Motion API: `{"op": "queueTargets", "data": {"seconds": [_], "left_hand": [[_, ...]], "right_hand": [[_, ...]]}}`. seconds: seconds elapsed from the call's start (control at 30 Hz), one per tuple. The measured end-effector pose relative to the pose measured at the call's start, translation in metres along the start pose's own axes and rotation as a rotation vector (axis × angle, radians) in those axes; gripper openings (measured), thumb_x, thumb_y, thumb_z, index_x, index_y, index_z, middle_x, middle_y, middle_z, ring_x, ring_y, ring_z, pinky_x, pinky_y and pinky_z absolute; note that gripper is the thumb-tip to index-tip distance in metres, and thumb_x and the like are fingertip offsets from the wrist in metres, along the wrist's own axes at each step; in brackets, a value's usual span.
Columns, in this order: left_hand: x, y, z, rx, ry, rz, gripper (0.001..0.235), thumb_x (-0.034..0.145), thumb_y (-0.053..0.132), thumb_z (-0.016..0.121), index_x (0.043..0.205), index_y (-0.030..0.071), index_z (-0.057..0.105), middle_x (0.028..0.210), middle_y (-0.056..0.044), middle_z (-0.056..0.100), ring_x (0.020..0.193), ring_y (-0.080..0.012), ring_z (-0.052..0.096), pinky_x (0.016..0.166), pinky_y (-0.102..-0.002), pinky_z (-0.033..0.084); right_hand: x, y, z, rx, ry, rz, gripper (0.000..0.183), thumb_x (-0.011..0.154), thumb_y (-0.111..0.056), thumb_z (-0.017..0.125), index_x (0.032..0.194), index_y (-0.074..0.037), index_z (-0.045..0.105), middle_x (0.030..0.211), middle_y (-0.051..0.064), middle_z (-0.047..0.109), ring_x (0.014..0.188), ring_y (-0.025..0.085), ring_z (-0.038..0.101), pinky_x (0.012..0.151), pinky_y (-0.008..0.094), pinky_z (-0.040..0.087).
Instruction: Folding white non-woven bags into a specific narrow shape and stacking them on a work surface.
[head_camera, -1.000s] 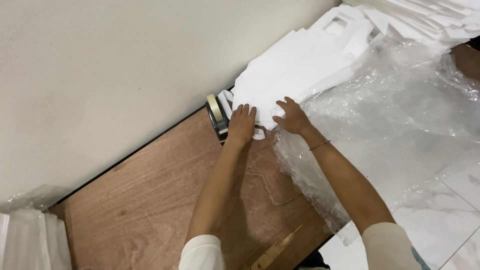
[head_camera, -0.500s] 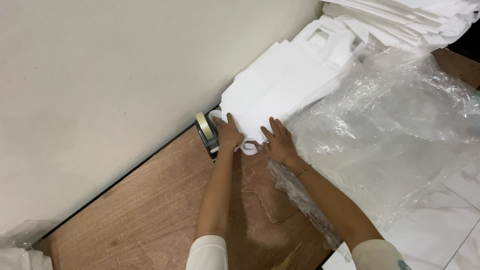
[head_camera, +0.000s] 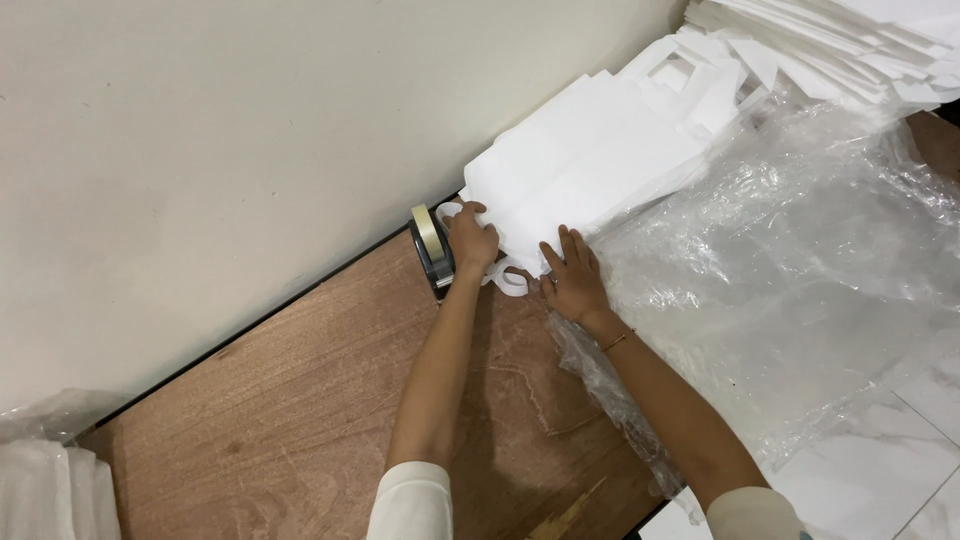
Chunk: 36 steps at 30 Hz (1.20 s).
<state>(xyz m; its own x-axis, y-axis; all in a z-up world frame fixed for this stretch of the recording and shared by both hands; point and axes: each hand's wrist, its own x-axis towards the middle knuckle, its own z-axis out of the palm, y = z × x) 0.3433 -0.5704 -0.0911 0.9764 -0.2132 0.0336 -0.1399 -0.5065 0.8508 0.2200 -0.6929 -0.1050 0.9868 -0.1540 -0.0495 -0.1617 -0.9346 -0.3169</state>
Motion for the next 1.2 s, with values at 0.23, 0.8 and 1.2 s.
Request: {"op": "queueTargets", "data": {"seconds": [0.23, 0.8, 1.2], "left_hand": [[-0.03, 0.058, -0.036, 0.311, -0.006, 0.282, 0.036, 0.083, -0.001, 0.042, 0.119, -0.004, 0.042, 0.097, -0.025, 0.058, 0.09, -0.0311, 0.058, 0.078, -0.041, 0.048], [-0.033, 0.119, -0.094, -0.165, 0.418, 0.658, 0.021, 0.081, 0.005, 0.041, 0.093, 0.005, 0.059, 0.092, -0.007, 0.062, 0.086, -0.0211, 0.06, 0.076, -0.03, 0.047], [-0.133, 0.197, -0.23, -0.635, 0.5, 0.713, 0.011, 0.083, 0.019, 0.049, 0.081, 0.01, 0.055, 0.055, 0.002, 0.039, 0.046, -0.0067, 0.031, 0.044, -0.023, 0.04]], "right_hand": [[0.027, 0.016, -0.012, 0.223, -0.089, 0.069, 0.07, 0.076, -0.051, 0.052, 0.134, -0.02, 0.027, 0.141, 0.012, 0.014, 0.131, 0.027, 0.01, 0.103, 0.042, 0.017], [0.011, -0.017, -0.097, 1.755, 0.271, 0.221, 0.036, 0.076, -0.009, 0.055, 0.111, -0.012, 0.044, 0.092, 0.006, 0.055, 0.092, 0.019, 0.051, 0.072, 0.025, 0.038], [0.003, 0.016, -0.097, 1.683, 0.642, 0.074, 0.017, 0.077, 0.002, 0.051, 0.089, -0.01, 0.049, 0.071, 0.002, 0.049, 0.063, 0.013, 0.049, 0.071, 0.03, 0.052]]}}
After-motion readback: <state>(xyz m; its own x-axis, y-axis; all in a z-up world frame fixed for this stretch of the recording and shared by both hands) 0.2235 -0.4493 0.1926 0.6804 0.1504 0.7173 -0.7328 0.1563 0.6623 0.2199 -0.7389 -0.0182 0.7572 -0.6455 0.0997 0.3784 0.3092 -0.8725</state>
